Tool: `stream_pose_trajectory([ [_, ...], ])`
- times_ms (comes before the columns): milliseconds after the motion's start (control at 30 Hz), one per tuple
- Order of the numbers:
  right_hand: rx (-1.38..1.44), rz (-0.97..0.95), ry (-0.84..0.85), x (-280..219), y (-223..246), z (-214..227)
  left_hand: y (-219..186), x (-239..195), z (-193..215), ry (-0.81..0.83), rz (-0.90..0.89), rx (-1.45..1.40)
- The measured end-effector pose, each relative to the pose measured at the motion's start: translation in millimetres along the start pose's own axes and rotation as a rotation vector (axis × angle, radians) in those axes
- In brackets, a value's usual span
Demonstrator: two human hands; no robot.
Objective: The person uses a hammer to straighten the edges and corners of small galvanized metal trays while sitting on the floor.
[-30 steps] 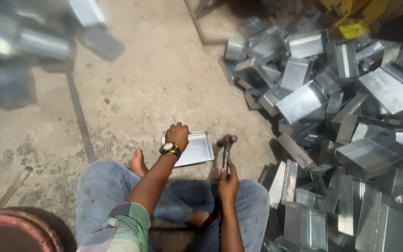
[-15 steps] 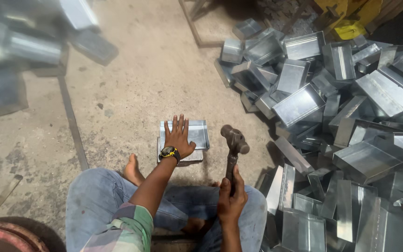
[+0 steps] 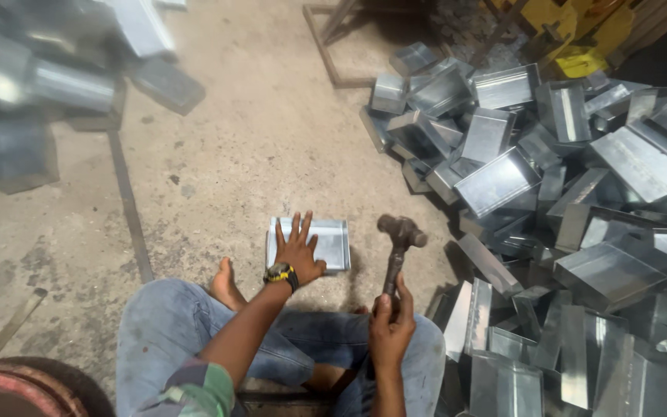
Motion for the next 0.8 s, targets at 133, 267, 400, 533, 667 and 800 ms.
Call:
stream_pose_trajectory([
  [133, 0.092, 0.078, 0.087, 6, -5, -22, 0, -27, -11, -0.045, -0.027, -0.019],
  [267, -0.422, 0.3, 0.187, 10, -13, -48, -5, -27, -24, -0.116, -0.047, -0.014],
  [400, -0.136, -0.142, 0.227, 14, -59, -37, 12, 9, -18, -0.197, 0.061, 0.074],
  [533, 0.184, -0.221, 0.194, -1, -66, -28, 31, 48, -6, -0.244, 0.009, 0.112],
  [667, 0.245, -0.193, 0.147, 10, -42, -22, 23, 52, 26, -0.257, -0.104, 0.144],
  [800, 0.377, -0.034, 0.196, 3, -14, -16, -10, -7, 51, -0.475, -0.304, 0.226],
])
Point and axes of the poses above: each hand's wrist, its own x-axis towards the middle knuckle, its own z-axis out of the back of the hand, y = z × x, the point moved 7 cm from there along x, towards the middle knuckle, and after that the axes turned 13 degrees about y, right-handed, at the moved point
